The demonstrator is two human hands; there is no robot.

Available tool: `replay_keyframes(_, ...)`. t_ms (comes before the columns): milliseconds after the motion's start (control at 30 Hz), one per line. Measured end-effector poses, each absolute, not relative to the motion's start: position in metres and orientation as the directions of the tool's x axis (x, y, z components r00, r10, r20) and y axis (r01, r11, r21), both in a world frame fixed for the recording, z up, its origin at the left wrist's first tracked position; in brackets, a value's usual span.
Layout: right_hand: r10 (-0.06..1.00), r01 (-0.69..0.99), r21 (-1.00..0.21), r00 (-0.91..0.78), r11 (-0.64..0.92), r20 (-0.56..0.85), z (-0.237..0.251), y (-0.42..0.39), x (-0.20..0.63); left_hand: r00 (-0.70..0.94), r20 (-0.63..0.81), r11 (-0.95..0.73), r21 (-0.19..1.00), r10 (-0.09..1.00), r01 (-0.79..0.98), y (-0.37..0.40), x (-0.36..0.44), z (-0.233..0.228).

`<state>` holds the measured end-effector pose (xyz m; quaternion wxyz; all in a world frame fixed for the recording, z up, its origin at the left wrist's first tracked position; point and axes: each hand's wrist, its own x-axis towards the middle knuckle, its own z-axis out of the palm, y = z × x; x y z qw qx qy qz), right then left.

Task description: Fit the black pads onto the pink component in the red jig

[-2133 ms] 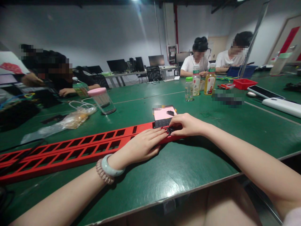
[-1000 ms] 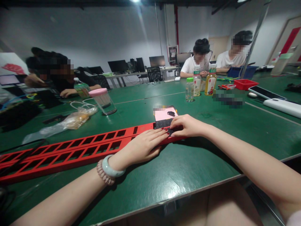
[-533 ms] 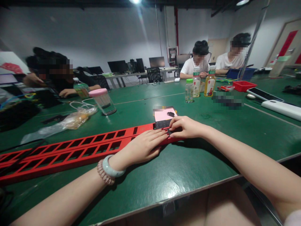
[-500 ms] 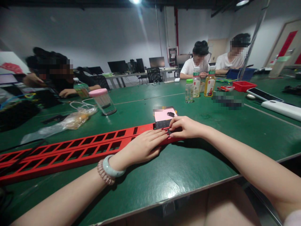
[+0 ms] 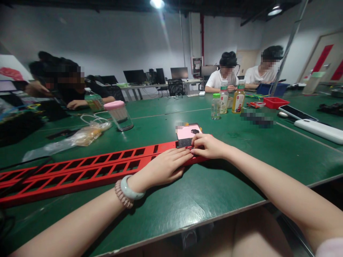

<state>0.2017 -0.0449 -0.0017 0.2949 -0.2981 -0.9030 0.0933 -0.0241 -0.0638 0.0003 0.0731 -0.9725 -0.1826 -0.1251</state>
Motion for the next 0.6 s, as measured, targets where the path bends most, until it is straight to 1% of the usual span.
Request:
replay_keyframes(100, 0.566, 0.491, -0.290, -0.648, 0.822, 0.509, -0.004, -0.043, 0.198, 0.904, 0.276, -0.925, -0.101, 0.327, 0.366, -0.064, -0.024, 0.001)
replay_keyframes(200, 0.511, 0.505, -0.191, -0.630, 0.842, 0.585, -0.007, -0.040, 0.196, 0.904, 0.282, -0.926, -0.109, 0.320, 0.362, -0.065, -0.024, 0.001)
replay_keyframes(267, 0.482, 0.543, -0.132, -0.575, 0.829, 0.661, -0.008, -0.036, 0.197, 0.904, 0.285, -0.924, -0.117, 0.319, 0.363, -0.066, -0.024, 0.002)
replay_keyframes(333, 0.478, 0.608, -0.107, -0.489, 0.786, 0.729, -0.008, -0.029, 0.199, 0.904, 0.290, -0.923, -0.126, 0.316, 0.363, -0.066, -0.025, 0.002)
replay_keyframes(400, 0.499, 0.682, -0.109, -0.407, 0.723, 0.765, -0.009, -0.019, 0.203, 0.904, 0.295, -0.924, -0.133, 0.310, 0.360, -0.066, -0.025, 0.001)
replay_keyframes(467, 0.539, 0.741, -0.119, -0.357, 0.660, 0.763, -0.012, -0.007, 0.208, 0.904, 0.300, -0.924, -0.137, 0.305, 0.358, -0.066, -0.025, 0.001)
replay_keyframes(600, 0.639, 0.784, -0.158, -0.351, 0.600, 0.684, -0.023, 0.019, 0.217, 0.904, 0.300, -0.923, -0.142, 0.305, 0.358, -0.066, -0.025, 0.000)
